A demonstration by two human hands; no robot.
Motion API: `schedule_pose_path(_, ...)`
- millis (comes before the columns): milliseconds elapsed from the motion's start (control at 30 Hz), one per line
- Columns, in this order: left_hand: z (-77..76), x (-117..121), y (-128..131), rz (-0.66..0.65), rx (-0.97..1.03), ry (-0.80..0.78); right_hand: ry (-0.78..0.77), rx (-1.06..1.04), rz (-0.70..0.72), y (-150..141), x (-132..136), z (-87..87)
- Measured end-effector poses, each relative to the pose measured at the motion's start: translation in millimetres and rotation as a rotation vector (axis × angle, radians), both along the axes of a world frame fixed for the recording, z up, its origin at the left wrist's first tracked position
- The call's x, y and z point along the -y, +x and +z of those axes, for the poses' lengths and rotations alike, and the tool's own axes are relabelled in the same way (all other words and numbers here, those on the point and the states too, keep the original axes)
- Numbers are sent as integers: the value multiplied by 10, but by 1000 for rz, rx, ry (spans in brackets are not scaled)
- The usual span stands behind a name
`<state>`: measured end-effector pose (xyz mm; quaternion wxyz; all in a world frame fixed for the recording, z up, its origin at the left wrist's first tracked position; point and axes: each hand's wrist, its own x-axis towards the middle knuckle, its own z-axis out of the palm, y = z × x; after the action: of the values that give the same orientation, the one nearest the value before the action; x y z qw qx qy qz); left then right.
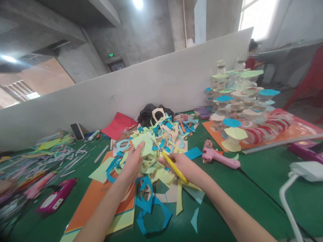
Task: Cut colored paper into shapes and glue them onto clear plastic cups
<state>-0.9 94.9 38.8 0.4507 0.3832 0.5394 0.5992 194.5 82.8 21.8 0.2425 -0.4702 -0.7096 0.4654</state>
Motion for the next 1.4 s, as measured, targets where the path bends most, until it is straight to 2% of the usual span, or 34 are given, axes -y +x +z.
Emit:
schedule_pose_path(200, -64, -38, -7, -24, 22, 21, -61, -39, -23, -37, 6, -2)
schedule_pose_path(467, -184, -88, -60, -39, -35, 84, -7, 16, -12, -39, 77, 130)
schedule_pose_path(600, -198, -83, -52, -4, -71, 78, 23, 23, -45, -39, 33, 68)
schedule_pose_path(733, -183, -61, -8, -11, -22, 94, 84, 31, -85, -61, -17, -20)
schedule_pose_path(967, -210, -50, 9, -31, -4, 76, 38, 16, -108, -80, -3, 0)
schedule_pose_path(1067, -179, -55, 4, -22, 27, 77, 12, 41, -90, -64, -1, 7)
schedule_pose_path(1233, -43, -31, 19, 16, 64, 4, 16, -2, 25, -9, 30, 55)
schedule_pose_path(1400, 62, 25, 57, -23, 69, -6, 50, 15, 6, 27, 26, 78)
